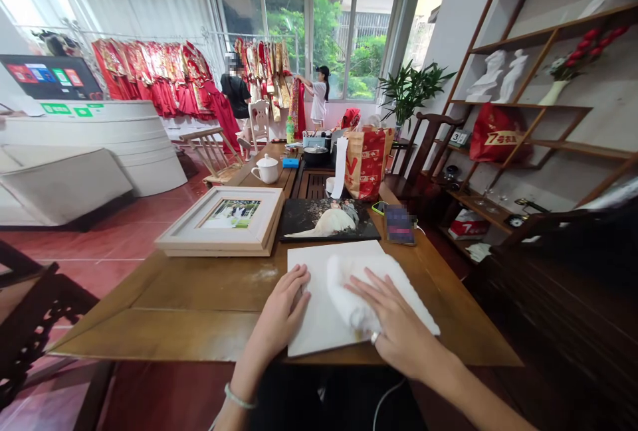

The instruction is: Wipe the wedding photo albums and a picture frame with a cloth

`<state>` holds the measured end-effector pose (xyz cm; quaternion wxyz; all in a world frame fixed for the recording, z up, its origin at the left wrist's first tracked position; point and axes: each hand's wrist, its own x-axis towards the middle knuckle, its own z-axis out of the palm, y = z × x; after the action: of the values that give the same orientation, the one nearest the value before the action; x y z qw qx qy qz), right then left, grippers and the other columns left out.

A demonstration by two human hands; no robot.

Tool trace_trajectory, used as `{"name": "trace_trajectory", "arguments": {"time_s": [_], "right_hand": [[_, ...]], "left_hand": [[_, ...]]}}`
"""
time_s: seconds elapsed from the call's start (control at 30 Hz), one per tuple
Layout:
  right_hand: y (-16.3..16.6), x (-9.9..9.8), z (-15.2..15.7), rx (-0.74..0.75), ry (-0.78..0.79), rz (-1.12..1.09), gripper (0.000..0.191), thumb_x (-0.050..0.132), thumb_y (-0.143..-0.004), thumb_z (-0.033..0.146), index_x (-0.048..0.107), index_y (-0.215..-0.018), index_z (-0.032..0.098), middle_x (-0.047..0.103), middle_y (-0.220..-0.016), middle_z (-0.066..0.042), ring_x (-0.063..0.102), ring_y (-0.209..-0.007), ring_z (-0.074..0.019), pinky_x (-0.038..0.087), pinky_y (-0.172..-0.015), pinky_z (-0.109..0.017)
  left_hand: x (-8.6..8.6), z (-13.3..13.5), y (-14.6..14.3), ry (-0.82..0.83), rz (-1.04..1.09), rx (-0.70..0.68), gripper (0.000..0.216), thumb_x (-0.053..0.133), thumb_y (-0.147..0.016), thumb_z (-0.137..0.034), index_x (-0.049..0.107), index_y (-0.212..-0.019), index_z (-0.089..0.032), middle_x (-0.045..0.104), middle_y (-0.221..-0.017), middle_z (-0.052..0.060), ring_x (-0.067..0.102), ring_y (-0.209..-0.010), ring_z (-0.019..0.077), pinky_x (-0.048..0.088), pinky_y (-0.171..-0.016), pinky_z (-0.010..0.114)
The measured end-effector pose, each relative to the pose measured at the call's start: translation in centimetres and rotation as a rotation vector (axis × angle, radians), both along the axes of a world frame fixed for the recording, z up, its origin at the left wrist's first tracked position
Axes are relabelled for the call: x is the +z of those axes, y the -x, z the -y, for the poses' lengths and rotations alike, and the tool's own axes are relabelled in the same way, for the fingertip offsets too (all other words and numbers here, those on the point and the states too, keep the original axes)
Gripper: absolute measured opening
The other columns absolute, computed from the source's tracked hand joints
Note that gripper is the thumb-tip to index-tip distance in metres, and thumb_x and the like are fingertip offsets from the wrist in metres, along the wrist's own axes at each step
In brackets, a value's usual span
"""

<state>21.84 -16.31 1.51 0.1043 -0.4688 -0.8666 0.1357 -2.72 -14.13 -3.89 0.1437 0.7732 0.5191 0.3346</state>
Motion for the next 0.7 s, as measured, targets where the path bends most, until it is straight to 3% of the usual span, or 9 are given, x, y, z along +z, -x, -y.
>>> {"name": "trace_trajectory", "arguments": {"time_s": [0.23,0.33,0.5,0.6,0.7], "right_hand": [[0.1,-0.3,-7.1,-0.103,0.031,0.048,0.069,0.042,-0.077,0.014,0.034,-0.146,0.021,0.028,-0.154,-0.005,0.009,-0.143,-0.0308,0.007,-0.113,-0.059],[2.5,0.4,-8.4,-0.016,0.043,0.052,0.068,0.045,-0.079,0.018,0.033,-0.146,0.022,0.028,-0.154,-0.006,0.010,-0.143,-0.0340,0.009,-0.110,-0.063],[5.9,1.2,-8.4,0.167,0.056,0.054,0.072,0.050,-0.074,0.020,0.035,-0.145,0.028,0.030,-0.154,0.000,0.012,-0.143,-0.0296,0.007,-0.113,-0.057],[4.7,1.1,-8.6,0.126,0.055,0.061,0.075,0.046,-0.073,0.014,0.032,-0.146,0.023,0.029,-0.154,-0.003,0.013,-0.143,-0.0282,0.010,-0.113,-0.056],[1.3,0.7,-9.0,0.027,0.046,0.076,0.077,0.041,-0.071,0.009,0.030,-0.147,0.018,0.028,-0.154,-0.006,0.013,-0.143,-0.0264,0.011,-0.114,-0.055]], "left_hand": [[0.1,0.1,0.0,-0.016,0.000,-0.003,0.035,0.046,-0.092,-0.025,0.058,-0.124,-0.018,0.055,-0.138,0.012,0.044,-0.133,0.0255,0.038,-0.109,0.048],[0.3,0.1,-0.1,-0.017,-0.001,-0.003,0.034,0.046,-0.092,-0.025,0.059,-0.123,-0.019,0.056,-0.137,0.011,0.044,-0.133,0.0258,0.038,-0.109,0.048],[0.8,0.0,-0.4,-0.028,0.006,-0.015,0.030,0.047,-0.091,-0.026,0.062,-0.116,-0.020,0.056,-0.136,0.012,0.046,-0.131,0.0277,0.040,-0.107,0.047],[0.5,-0.1,-0.4,-0.009,0.011,-0.005,0.033,0.046,-0.092,-0.026,0.061,-0.120,-0.019,0.055,-0.137,0.012,0.045,-0.132,0.0276,0.039,-0.109,0.047],[0.2,-0.2,-0.2,0.011,0.016,0.003,0.036,0.045,-0.092,-0.026,0.058,-0.125,-0.019,0.053,-0.139,0.012,0.043,-0.134,0.0265,0.036,-0.111,0.047]]}}
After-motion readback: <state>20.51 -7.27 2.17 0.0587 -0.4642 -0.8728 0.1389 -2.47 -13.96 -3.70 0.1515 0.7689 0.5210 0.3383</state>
